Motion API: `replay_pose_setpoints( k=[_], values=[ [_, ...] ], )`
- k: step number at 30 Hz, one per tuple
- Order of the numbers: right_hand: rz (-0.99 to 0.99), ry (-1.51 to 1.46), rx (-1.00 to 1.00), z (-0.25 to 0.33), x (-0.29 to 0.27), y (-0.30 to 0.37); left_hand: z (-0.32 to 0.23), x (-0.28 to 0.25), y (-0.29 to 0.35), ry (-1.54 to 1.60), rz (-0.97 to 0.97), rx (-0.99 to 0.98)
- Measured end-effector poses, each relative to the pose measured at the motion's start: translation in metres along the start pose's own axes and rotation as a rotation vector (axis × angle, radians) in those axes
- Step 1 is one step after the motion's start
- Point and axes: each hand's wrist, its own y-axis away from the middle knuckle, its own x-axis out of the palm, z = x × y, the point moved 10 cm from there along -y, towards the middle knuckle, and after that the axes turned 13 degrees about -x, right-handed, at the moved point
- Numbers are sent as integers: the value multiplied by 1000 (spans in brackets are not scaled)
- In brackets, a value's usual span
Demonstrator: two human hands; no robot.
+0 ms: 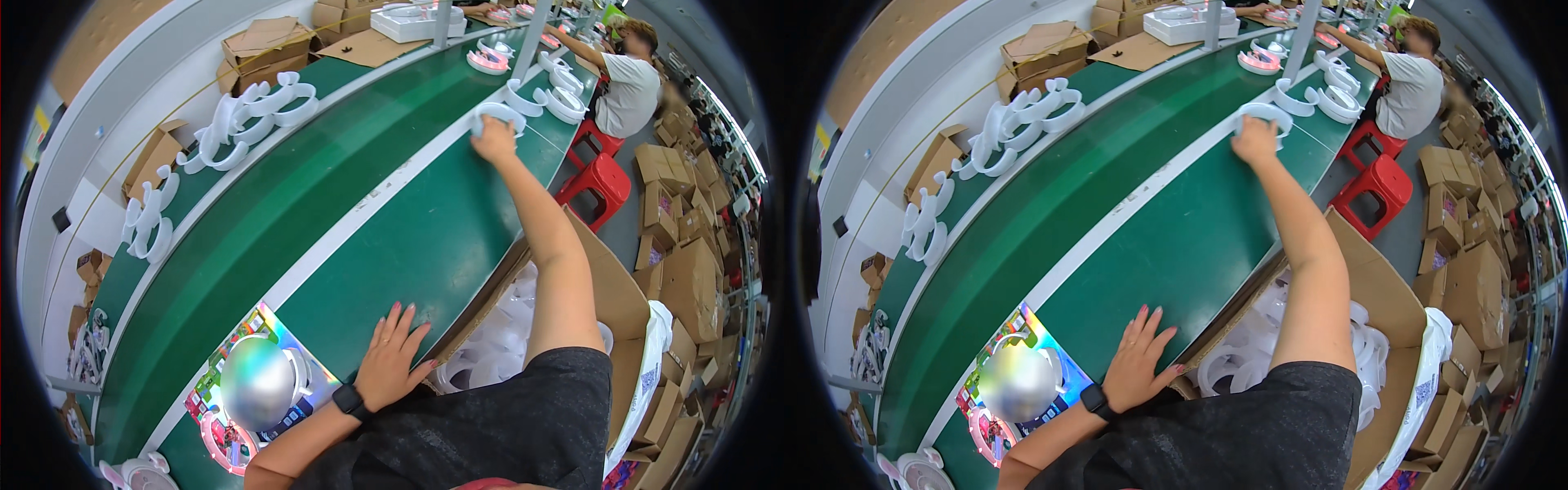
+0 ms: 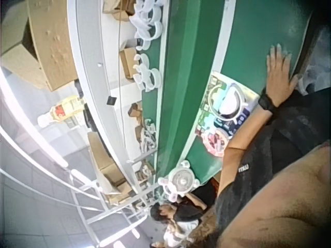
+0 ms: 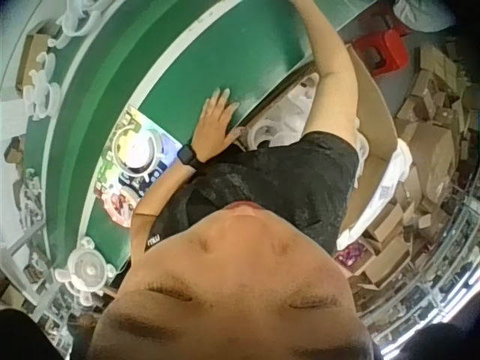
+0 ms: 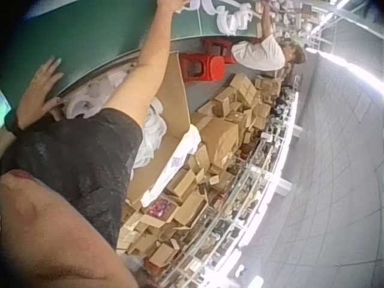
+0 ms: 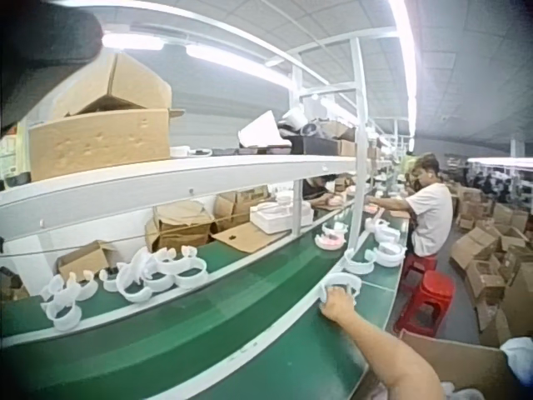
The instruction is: Assembling components of circular LED light fixtures on an assembly line.
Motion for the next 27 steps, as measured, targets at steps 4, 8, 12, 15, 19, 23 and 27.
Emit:
replay_pose_setpoints(
  k=[4, 8, 12, 15, 19, 23, 27],
  values=[
    [4, -270, -279, 111, -36, 51, 7, 23, -21, -87, -9, -32],
    [-351, -295, -147, 68, -103, 38, 11, 23, -20, -64, 35, -58],
    [-86, -32, 170, -75, -10, -29, 12, 28, -27, -51, 50, -53],
    [43, 162, 424, -177, 49, -33, 13, 36, -29, -61, 80, -59],
    [46, 318, 431, -165, 42, -55, 19, 40, -24, -74, 54, -79],
    [140, 433, 361, -168, 42, -85, 18, 39, -23, -118, 5, -70],
    [226, 367, 358, -196, 50, -81, 17, 42, -25, -102, 52, -77]
  ],
)
